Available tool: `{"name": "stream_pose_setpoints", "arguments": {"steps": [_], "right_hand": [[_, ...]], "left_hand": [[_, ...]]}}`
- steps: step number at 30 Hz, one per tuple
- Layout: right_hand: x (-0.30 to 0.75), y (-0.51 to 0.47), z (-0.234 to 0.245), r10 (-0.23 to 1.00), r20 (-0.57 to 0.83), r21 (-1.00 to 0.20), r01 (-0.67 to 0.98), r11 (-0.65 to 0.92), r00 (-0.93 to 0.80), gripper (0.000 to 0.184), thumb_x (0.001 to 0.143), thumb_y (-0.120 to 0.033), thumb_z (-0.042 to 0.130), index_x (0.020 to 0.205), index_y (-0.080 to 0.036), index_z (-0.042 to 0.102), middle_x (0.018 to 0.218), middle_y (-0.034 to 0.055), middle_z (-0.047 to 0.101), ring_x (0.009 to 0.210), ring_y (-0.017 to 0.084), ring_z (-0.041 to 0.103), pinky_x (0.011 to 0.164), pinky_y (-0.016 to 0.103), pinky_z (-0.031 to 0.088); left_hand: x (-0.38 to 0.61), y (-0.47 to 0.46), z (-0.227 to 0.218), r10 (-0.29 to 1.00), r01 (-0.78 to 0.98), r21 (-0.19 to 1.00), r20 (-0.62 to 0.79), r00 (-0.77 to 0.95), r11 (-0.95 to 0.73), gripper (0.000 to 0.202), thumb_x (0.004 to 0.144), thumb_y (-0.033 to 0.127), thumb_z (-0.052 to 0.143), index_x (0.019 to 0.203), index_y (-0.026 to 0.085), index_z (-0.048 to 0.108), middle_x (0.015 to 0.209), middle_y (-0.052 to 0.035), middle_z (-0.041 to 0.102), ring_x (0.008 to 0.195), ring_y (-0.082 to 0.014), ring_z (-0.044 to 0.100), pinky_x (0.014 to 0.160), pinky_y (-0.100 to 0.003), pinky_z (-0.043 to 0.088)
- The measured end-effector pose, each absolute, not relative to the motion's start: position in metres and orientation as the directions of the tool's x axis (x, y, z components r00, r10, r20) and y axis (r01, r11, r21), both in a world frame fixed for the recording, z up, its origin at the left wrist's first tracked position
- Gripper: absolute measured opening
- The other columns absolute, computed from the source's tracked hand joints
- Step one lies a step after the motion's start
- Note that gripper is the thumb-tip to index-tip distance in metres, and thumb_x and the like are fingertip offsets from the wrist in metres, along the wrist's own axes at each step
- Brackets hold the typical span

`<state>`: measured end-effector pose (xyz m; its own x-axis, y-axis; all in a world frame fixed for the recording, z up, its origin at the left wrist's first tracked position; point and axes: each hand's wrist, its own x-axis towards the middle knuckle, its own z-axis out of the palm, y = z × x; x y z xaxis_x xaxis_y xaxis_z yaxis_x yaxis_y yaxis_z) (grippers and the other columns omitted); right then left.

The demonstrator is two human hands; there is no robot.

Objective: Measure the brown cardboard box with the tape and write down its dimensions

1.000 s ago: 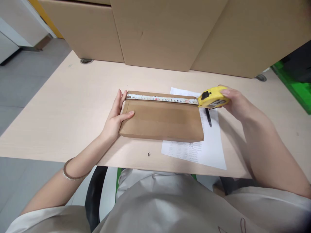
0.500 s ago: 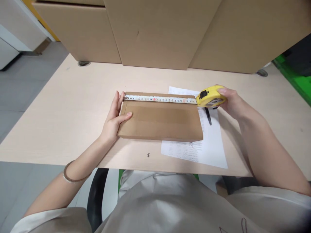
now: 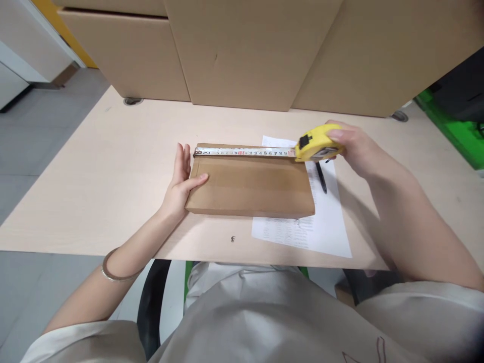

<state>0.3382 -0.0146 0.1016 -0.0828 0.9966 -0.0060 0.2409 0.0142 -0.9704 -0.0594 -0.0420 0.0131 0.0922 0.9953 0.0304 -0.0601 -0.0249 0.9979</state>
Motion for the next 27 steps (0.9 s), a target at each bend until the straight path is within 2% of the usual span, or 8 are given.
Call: {"name": "stream_pose_setpoints", "arguments": {"steps": [4, 8, 11, 15, 18, 22, 25, 27], "right_hand": [[0.286, -0.013, 0.114, 0.961, 0.168, -0.913, 0.333, 0.236, -0.221, 0.037, 0.096, -0.055, 0.080, 0.082, -0.026, 0.061, 0.086, 0.0010, 0.060, 0.082, 0.020, 0.052, 0.075, 0.030, 0.045], [0.242, -0.011, 0.114, 0.929, 0.188, -0.850, 0.422, 0.317, -0.318, 0.044, 0.095, -0.062, 0.084, 0.091, -0.027, 0.057, 0.087, 0.0005, 0.059, 0.087, 0.023, 0.057, 0.081, 0.035, 0.054], [0.226, -0.009, 0.113, 0.864, 0.255, -0.763, 0.458, 0.456, -0.434, 0.044, 0.101, -0.068, 0.074, 0.102, -0.028, 0.055, 0.089, 0.0007, 0.064, 0.089, 0.025, 0.063, 0.085, 0.042, 0.059], [0.233, -0.009, 0.113, 0.801, 0.385, -0.594, 0.541, 0.595, -0.458, 0.045, 0.106, -0.071, 0.061, 0.117, -0.028, 0.057, 0.111, 0.0058, 0.073, 0.104, 0.030, 0.071, 0.097, 0.052, 0.061], [0.249, -0.017, 0.104, 0.782, 0.439, -0.479, 0.621, 0.620, -0.442, 0.049, 0.102, -0.068, 0.067, 0.128, -0.027, 0.058, 0.129, 0.0115, 0.074, 0.121, 0.038, 0.071, 0.109, 0.063, 0.058], [0.261, -0.040, 0.076, 0.758, 0.467, -0.381, 0.670, 0.637, -0.455, 0.056, 0.092, -0.054, 0.079, 0.135, -0.025, 0.059, 0.129, 0.0153, 0.074, 0.128, 0.043, 0.070, 0.128, 0.075, 0.041], [0.267, -0.057, 0.065, 0.758, 0.465, -0.361, 0.684, 0.634, -0.457, 0.057, 0.093, -0.048, 0.076, 0.142, -0.024, 0.059, 0.133, 0.0153, 0.075, 0.129, 0.042, 0.070, 0.135, 0.078, 0.027], [0.279, -0.064, 0.068, 0.791, 0.462, -0.383, 0.714, 0.586, -0.402, 0.058, 0.096, -0.050, 0.071, 0.146, -0.025, 0.058, 0.142, 0.0163, 0.073, 0.135, 0.042, 0.068, 0.134, 0.075, 0.031]], "left_hand": [[-0.061, -0.041, 0.011, 0.994, -0.088, 0.996, -0.016, 0.109, 0.025, 0.110, 0.082, 0.038, 0.093, 0.177, 0.049, 0.038, 0.196, 0.0069, 0.017, 0.182, -0.0351, 0.000, 0.148, -0.053, 0.018], [-0.056, -0.045, 0.017, 0.993, -0.120, 0.990, -0.055, 0.107, 0.068, 0.104, 0.084, 0.039, 0.092, 0.176, 0.041, 0.044, 0.194, 0.0011, 0.026, 0.181, -0.0409, 0.016, 0.146, -0.053, 0.028], [-0.050, -0.049, 0.026, 0.990, -0.150, 0.981, -0.112, 0.085, 0.124, 0.107, 0.082, 0.037, 0.092, 0.177, 0.035, 0.042, 0.192, -0.0042, 0.033, 0.177, -0.0441, 0.028, 0.143, -0.056, 0.035], [-0.045, -0.052, 0.033, 0.981, -0.156, 0.968, -0.195, 0.020, 0.196, 0.114, 0.075, 0.039, 0.095, 0.176, 0.034, 0.043, 0.192, -0.0041, 0.033, 0.177, -0.0445, 0.029, 0.140, -0.053, 0.041], [-0.044, -0.054, 0.035, 0.980, -0.161, 0.967, -0.200, 0.008, 0.198, 0.109, 0.074, 0.038, 0.095, 0.172, 0.031, 0.049, 0.188, -0.0074, 0.042, 0.171, -0.0449, 0.041, 0.134, -0.051, 0.048], [-0.042, -0.055, 0.040, 0.979, -0.145, 0.968, -0.197, 0.060, 0.204, 0.090, 0.078, 0.040, 0.091, 0.162, 0.028, 0.060, 0.170, -0.0108, 0.065, 0.156, -0.0461, 0.060, 0.118, -0.052, 0.061], [-0.042, -0.055, 0.044, 0.977, -0.135, 0.969, -0.201, 0.071, 0.209, 0.084, 0.078, 0.039, 0.091, 0.157, 0.027, 0.065, 0.163, -0.0107, 0.071, 0.148, -0.0445, 0.067, 0.108, -0.047, 0.066], [-0.043, -0.055, 0.046, 0.978, -0.128, 0.971, -0.193, 0.079, 0.202, 0.082, 0.078, 0.039, 0.091, 0.155, 0.025, 0.068, 0.160, -0.0113, 0.073, 0.144, -0.0437, 0.069, 0.103, -0.044, 0.067]]}}
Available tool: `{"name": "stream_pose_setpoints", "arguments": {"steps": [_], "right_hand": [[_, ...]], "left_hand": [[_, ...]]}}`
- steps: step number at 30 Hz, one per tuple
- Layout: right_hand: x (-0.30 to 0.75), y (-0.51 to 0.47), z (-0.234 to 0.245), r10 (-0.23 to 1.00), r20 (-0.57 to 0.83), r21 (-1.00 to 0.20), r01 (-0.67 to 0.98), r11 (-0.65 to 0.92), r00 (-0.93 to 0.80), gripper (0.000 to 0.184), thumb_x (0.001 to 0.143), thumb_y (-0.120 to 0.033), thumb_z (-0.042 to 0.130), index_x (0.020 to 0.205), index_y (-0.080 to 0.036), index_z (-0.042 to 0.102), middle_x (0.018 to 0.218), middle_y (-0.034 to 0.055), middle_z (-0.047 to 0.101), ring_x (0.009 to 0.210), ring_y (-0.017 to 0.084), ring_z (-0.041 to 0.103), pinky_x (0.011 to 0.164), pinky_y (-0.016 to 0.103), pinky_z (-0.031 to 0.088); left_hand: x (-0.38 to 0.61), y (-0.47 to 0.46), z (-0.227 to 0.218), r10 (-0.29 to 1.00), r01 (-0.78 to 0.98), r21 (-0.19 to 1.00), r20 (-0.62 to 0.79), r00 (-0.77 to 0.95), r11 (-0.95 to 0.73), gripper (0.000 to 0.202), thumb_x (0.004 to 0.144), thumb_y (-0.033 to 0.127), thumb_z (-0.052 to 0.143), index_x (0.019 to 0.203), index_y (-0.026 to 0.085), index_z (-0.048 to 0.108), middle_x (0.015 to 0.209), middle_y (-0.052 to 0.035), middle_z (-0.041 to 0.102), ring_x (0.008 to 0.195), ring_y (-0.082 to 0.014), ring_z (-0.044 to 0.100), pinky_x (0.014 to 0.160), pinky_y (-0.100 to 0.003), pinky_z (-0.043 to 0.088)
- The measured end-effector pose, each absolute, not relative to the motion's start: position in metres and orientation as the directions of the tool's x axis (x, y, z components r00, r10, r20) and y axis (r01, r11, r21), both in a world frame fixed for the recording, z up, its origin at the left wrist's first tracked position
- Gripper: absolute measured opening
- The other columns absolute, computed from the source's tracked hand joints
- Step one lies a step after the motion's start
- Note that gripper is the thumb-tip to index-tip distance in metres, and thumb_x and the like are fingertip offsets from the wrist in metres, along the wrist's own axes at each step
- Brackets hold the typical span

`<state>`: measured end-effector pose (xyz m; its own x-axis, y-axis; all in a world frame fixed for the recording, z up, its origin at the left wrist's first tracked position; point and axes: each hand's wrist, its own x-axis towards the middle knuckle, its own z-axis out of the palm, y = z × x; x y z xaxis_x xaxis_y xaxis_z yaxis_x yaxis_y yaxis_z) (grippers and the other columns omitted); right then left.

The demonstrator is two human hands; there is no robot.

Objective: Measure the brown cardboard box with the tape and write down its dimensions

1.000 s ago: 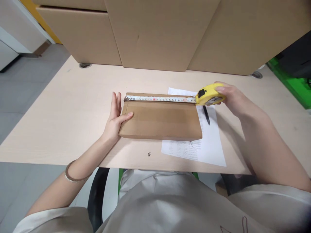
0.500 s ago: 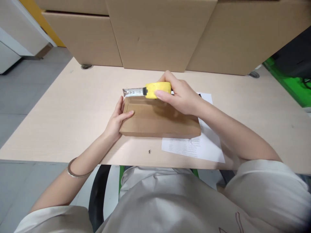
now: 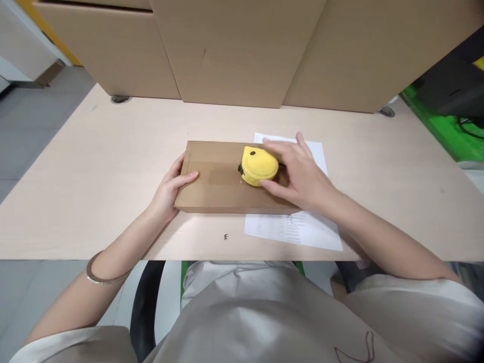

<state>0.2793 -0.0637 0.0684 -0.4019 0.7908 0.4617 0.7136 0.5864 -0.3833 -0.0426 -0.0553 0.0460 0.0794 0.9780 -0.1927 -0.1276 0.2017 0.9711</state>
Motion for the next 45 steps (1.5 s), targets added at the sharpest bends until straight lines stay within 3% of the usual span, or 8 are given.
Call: {"name": "stream_pose_setpoints", "arguments": {"steps": [4, 7, 10, 19, 24, 29, 34, 45], "right_hand": [[0.324, -0.062, 0.081, 0.939, 0.344, -0.434, 0.889, 0.145, 0.014, 0.034, 0.104, -0.045, 0.054, 0.125, -0.021, 0.065, 0.124, 0.0212, 0.077, 0.113, 0.039, 0.075, 0.104, 0.057, 0.057], [0.352, -0.056, 0.080, 0.968, -0.038, -0.154, 0.956, -0.250, 0.247, 0.034, 0.108, -0.046, 0.046, 0.108, -0.019, 0.068, 0.099, 0.0218, 0.078, 0.097, 0.042, 0.075, 0.089, 0.054, 0.056], [0.360, -0.052, 0.072, 0.920, -0.324, 0.073, 0.975, -0.209, 0.221, 0.052, 0.113, -0.053, 0.035, 0.107, -0.017, 0.071, 0.102, 0.0245, 0.080, 0.101, 0.044, 0.076, 0.086, 0.051, 0.054], [0.360, -0.039, 0.075, 0.881, -0.468, 0.085, 0.996, -0.040, 0.076, 0.049, 0.114, -0.038, 0.029, 0.115, -0.015, 0.072, 0.118, 0.0253, 0.080, 0.105, 0.042, 0.076, 0.088, 0.047, 0.052], [0.389, -0.033, 0.073, 0.923, -0.383, -0.344, 0.933, -0.106, -0.036, 0.039, 0.113, -0.041, 0.042, 0.084, -0.023, 0.062, 0.085, 0.0107, 0.069, 0.077, 0.026, 0.062, 0.076, 0.039, 0.048], [0.401, -0.036, 0.050, 0.977, -0.213, -0.889, 0.412, -0.200, 0.014, 0.034, 0.094, -0.047, 0.080, 0.084, -0.026, 0.056, 0.061, -0.0019, 0.052, 0.054, 0.015, 0.043, 0.053, 0.030, 0.032], [0.395, -0.037, 0.026, 0.996, -0.056, -0.948, 0.310, -0.074, 0.067, 0.058, 0.078, -0.056, 0.099, 0.068, -0.027, 0.050, 0.051, -0.0021, 0.056, 0.043, 0.011, 0.043, 0.042, 0.026, 0.027], [0.395, -0.035, 0.030, 0.985, -0.169, -0.914, 0.371, -0.162, 0.014, 0.055, 0.056, -0.052, 0.110, 0.059, -0.026, 0.061, 0.048, -0.0014, 0.061, 0.043, 0.012, 0.051, 0.042, 0.028, 0.043]], "left_hand": [[-0.044, -0.056, 0.049, 0.976, -0.111, 0.972, -0.196, 0.091, 0.205, 0.077, 0.078, 0.038, 0.092, 0.151, 0.026, 0.072, 0.151, -0.0112, 0.078, 0.135, -0.0427, 0.075, 0.092, -0.040, 0.069], [-0.044, -0.056, 0.049, 0.974, -0.112, 0.968, -0.219, 0.064, 0.225, 0.076, 0.075, 0.039, 0.095, 0.148, 0.026, 0.075, 0.145, -0.0103, 0.081, 0.127, -0.0404, 0.078, 0.085, -0.036, 0.069], [-0.044, -0.056, 0.050, 0.971, -0.103, 0.966, -0.235, 0.040, 0.238, 0.075, 0.075, 0.039, 0.096, 0.146, 0.026, 0.077, 0.141, -0.0100, 0.082, 0.123, -0.0380, 0.079, 0.081, -0.035, 0.069], [-0.043, -0.058, 0.052, 0.968, -0.103, 0.963, -0.249, 0.012, 0.249, 0.073, 0.074, 0.036, 0.094, 0.145, 0.028, 0.079, 0.138, -0.0091, 0.082, 0.121, -0.0393, 0.079, 0.072, -0.034, 0.068], [-0.041, -0.058, 0.053, 0.963, -0.123, 0.956, -0.270, -0.020, 0.265, 0.071, 0.073, 0.034, 0.094, 0.142, 0.028, 0.079, 0.139, -0.0076, 0.082, 0.117, -0.0368, 0.080, 0.068, -0.032, 0.066], [-0.038, -0.061, 0.055, 0.960, -0.130, 0.953, -0.279, -0.018, 0.275, 0.076, 0.074, 0.036, 0.095, 0.147, 0.026, 0.075, 0.142, -0.0091, 0.082, 0.121, -0.0384, 0.079, 0.072, -0.033, 0.064], [-0.040, -0.063, 0.055, 0.960, -0.113, 0.954, -0.281, -0.013, 0.278, 0.072, 0.080, 0.038, 0.092, 0.150, 0.029, 0.075, 0.145, -0.0048, 0.082, 0.130, -0.0392, 0.075, 0.081, -0.036, 0.064], [-0.043, -0.067, 0.061, 0.950, -0.079, 0.947, -0.312, -0.007, 0.311, 0.074, 0.082, 0.039, 0.091, 0.154, 0.031, 0.073, 0.151, -0.0041, 0.079, 0.130, -0.0377, 0.076, 0.079, -0.032, 0.065]]}}
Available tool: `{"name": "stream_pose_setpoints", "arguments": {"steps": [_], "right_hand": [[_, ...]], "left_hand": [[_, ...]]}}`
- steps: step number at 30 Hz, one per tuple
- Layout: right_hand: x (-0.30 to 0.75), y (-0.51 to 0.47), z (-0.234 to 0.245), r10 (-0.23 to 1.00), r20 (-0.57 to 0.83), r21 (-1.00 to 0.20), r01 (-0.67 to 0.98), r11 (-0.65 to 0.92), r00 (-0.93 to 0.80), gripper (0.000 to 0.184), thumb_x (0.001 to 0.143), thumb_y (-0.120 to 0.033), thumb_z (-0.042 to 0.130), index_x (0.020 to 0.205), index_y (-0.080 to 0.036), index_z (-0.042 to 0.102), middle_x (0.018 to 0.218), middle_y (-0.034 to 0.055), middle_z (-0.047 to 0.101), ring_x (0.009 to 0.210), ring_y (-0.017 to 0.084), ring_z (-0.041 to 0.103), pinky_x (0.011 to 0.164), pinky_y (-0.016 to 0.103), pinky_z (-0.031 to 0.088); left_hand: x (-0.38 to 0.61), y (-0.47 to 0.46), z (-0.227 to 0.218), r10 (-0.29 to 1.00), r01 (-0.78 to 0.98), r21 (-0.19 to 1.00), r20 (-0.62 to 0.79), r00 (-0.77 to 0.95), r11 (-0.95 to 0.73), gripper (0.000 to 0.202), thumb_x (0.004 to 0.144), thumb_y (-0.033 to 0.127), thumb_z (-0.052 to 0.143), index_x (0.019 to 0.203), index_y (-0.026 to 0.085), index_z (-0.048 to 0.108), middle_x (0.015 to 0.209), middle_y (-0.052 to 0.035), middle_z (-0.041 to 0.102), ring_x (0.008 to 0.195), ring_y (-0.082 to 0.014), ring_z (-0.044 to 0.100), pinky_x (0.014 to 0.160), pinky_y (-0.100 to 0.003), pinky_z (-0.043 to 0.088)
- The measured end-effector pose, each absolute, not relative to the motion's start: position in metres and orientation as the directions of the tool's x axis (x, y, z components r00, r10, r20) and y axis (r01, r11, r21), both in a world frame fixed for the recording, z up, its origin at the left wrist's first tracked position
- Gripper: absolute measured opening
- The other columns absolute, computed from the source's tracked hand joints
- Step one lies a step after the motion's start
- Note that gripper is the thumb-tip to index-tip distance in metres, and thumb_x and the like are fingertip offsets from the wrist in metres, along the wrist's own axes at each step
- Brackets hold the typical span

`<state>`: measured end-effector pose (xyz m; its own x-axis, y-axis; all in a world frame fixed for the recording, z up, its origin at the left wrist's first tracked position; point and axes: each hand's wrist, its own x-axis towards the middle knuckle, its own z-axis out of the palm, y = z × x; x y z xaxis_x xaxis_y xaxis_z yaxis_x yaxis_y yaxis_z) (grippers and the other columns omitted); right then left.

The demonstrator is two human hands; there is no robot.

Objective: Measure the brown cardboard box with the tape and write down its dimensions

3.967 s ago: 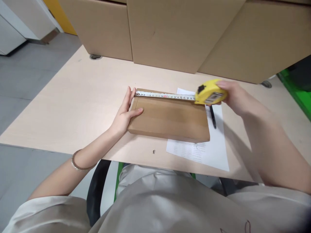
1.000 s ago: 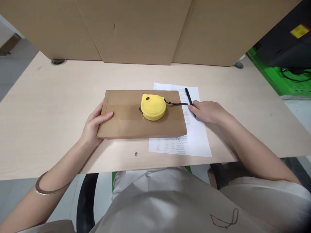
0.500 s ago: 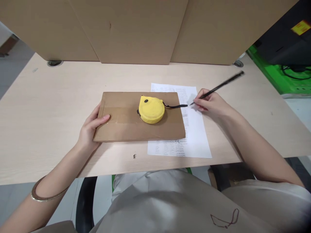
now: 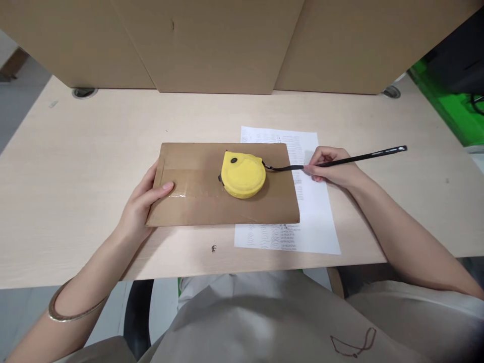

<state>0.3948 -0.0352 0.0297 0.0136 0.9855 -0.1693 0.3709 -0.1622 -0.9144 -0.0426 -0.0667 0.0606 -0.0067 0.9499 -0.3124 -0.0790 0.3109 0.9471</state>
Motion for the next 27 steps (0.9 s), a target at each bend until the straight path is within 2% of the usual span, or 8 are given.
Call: {"name": "stream_pose_setpoints", "arguments": {"steps": [4, 8, 17, 27], "right_hand": [[0.3949, -0.0347, 0.0286, 0.985, -0.171, -0.911, 0.377, -0.166, 0.021, 0.054, 0.056, -0.050, 0.109, 0.057, -0.025, 0.061, 0.048, -0.0011, 0.060, 0.044, 0.011, 0.051, 0.044, 0.028, 0.042], [0.3969, -0.0342, 0.0253, 0.986, -0.165, -0.913, 0.374, -0.160, 0.017, 0.051, 0.058, -0.045, 0.108, 0.056, -0.025, 0.061, 0.049, -0.0006, 0.060, 0.045, 0.011, 0.051, 0.045, 0.029, 0.040], [0.3984, -0.0345, 0.0262, 0.987, -0.158, -0.903, 0.405, -0.143, -0.003, 0.060, 0.057, -0.061, 0.109, 0.058, -0.026, 0.060, 0.051, -0.0004, 0.060, 0.047, 0.013, 0.051, 0.045, 0.031, 0.043], [0.4009, -0.0353, 0.0227, 0.991, -0.136, -0.905, 0.406, -0.127, 0.006, 0.060, 0.061, -0.060, 0.108, 0.058, -0.027, 0.058, 0.051, -0.0005, 0.058, 0.047, 0.013, 0.050, 0.045, 0.031, 0.040]], "left_hand": [[-0.0440, -0.0662, 0.0597, 0.947, -0.093, 0.943, -0.320, -0.008, 0.318, 0.071, 0.083, 0.036, 0.091, 0.152, 0.032, 0.075, 0.150, -0.0030, 0.079, 0.129, -0.0365, 0.076, 0.080, -0.032, 0.065], [-0.0449, -0.0664, 0.0592, 0.952, -0.059, 0.951, -0.305, 0.002, 0.304, 0.069, 0.086, 0.039, 0.089, 0.154, 0.032, 0.073, 0.152, -0.0046, 0.078, 0.131, -0.0397, 0.075, 0.080, -0.035, 0.065], [-0.0438, -0.0666, 0.0602, 0.952, -0.049, 0.951, -0.306, 0.002, 0.305, 0.073, 0.086, 0.040, 0.089, 0.156, 0.031, 0.071, 0.153, -0.0050, 0.077, 0.131, -0.0380, 0.075, 0.080, -0.032, 0.063], [-0.0445, -0.0671, 0.0601, 0.953, -0.061, 0.951, -0.302, 0.003, 0.302, 0.070, 0.089, 0.039, 0.088, 0.156, 0.030, 0.071, 0.153, -0.0052, 0.078, 0.127, -0.0374, 0.077, 0.082, -0.033, 0.063]]}}
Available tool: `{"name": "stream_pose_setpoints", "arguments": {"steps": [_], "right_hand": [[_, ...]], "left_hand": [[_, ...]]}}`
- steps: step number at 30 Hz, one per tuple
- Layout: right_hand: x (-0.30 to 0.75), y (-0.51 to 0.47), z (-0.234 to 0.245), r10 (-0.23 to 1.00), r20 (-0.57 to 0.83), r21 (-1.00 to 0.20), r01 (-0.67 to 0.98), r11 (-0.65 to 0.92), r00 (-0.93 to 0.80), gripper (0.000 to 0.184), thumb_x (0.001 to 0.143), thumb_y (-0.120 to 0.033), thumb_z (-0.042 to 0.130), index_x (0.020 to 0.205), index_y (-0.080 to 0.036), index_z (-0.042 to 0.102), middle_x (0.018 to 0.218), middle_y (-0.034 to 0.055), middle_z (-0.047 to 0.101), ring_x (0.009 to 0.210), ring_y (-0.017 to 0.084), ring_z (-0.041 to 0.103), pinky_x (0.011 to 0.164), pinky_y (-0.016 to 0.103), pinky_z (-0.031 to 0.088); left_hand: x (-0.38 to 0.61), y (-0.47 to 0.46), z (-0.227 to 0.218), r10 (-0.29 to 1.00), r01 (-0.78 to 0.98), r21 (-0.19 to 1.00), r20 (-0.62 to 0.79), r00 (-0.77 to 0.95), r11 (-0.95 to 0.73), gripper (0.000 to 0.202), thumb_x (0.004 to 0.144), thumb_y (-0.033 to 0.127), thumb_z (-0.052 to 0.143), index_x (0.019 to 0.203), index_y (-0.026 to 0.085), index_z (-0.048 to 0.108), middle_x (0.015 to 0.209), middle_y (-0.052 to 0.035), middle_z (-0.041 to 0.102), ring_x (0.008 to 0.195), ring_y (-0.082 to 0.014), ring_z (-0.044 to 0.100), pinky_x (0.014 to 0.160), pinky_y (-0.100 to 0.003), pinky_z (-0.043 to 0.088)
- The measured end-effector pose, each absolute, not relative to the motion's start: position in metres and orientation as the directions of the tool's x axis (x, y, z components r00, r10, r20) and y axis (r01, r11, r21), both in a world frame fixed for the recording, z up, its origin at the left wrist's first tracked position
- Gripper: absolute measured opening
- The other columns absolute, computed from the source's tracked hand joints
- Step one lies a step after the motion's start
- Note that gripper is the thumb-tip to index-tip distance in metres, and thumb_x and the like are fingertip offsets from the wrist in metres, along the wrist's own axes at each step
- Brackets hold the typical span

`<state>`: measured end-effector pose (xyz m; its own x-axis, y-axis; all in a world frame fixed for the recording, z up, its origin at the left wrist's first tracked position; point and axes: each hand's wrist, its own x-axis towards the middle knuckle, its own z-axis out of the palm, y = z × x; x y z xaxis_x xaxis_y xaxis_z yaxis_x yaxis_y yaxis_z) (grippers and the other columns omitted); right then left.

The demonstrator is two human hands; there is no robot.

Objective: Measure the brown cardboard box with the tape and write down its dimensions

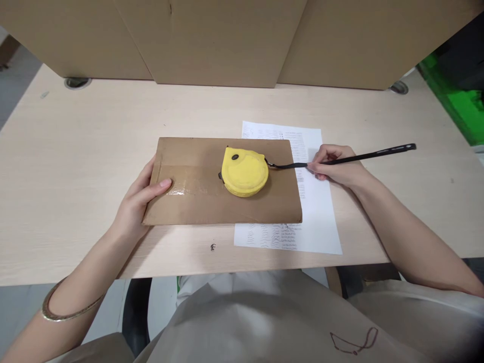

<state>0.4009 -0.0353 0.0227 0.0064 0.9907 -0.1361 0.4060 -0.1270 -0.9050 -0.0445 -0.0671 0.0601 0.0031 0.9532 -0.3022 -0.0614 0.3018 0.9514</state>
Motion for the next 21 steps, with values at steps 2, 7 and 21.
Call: {"name": "stream_pose_setpoints", "arguments": {"steps": [2, 7, 21], "right_hand": [[0.4007, -0.0355, 0.0227, 0.990, -0.139, -0.904, 0.408, -0.129, 0.004, 0.059, 0.061, -0.058, 0.108, 0.058, -0.027, 0.059, 0.051, -0.0003, 0.058, 0.047, 0.013, 0.050, 0.045, 0.032, 0.040], [0.3984, -0.0364, 0.0242, 0.991, -0.134, -0.912, 0.390, -0.126, 0.008, 0.056, 0.062, -0.053, 0.108, 0.058, -0.026, 0.059, 0.049, -0.0002, 0.058, 0.046, 0.012, 0.049, 0.045, 0.031, 0.037], [0.3975, -0.0391, 0.0255, 0.991, -0.126, -0.924, 0.358, -0.136, 0.052, 0.051, 0.066, -0.040, 0.108, 0.058, -0.026, 0.059, 0.049, 0.0000, 0.058, 0.046, 0.011, 0.049, 0.045, 0.029, 0.036]], "left_hand": [[-0.0442, -0.0674, 0.0609, 0.949, -0.070, 0.947, -0.314, -0.003, 0.313, 0.071, 0.086, 0.039, 0.090, 0.155, 0.031, 0.072, 0.152, -0.0048, 0.078, 0.127, -0.0371, 0.077, 0.080, -0.032, 0.063], [-0.0434, -0.0669, 0.0609, 0.949, -0.047, 0.948, -0.315, -0.002, 0.314, 0.075, 0.085, 0.041, 0.089, 0.157, 0.031, 0.070, 0.152, -0.0059, 0.078, 0.127, -0.0386, 0.078, 0.080, -0.034, 0.064], [-0.0426, -0.0662, 0.0601, 0.948, -0.036, 0.948, -0.316, -0.029, 0.315, 0.074, 0.082, 0.041, 0.091, 0.153, 0.032, 0.074, 0.153, -0.0035, 0.077, 0.134, -0.0391, 0.074, 0.081, -0.034, 0.065]]}}
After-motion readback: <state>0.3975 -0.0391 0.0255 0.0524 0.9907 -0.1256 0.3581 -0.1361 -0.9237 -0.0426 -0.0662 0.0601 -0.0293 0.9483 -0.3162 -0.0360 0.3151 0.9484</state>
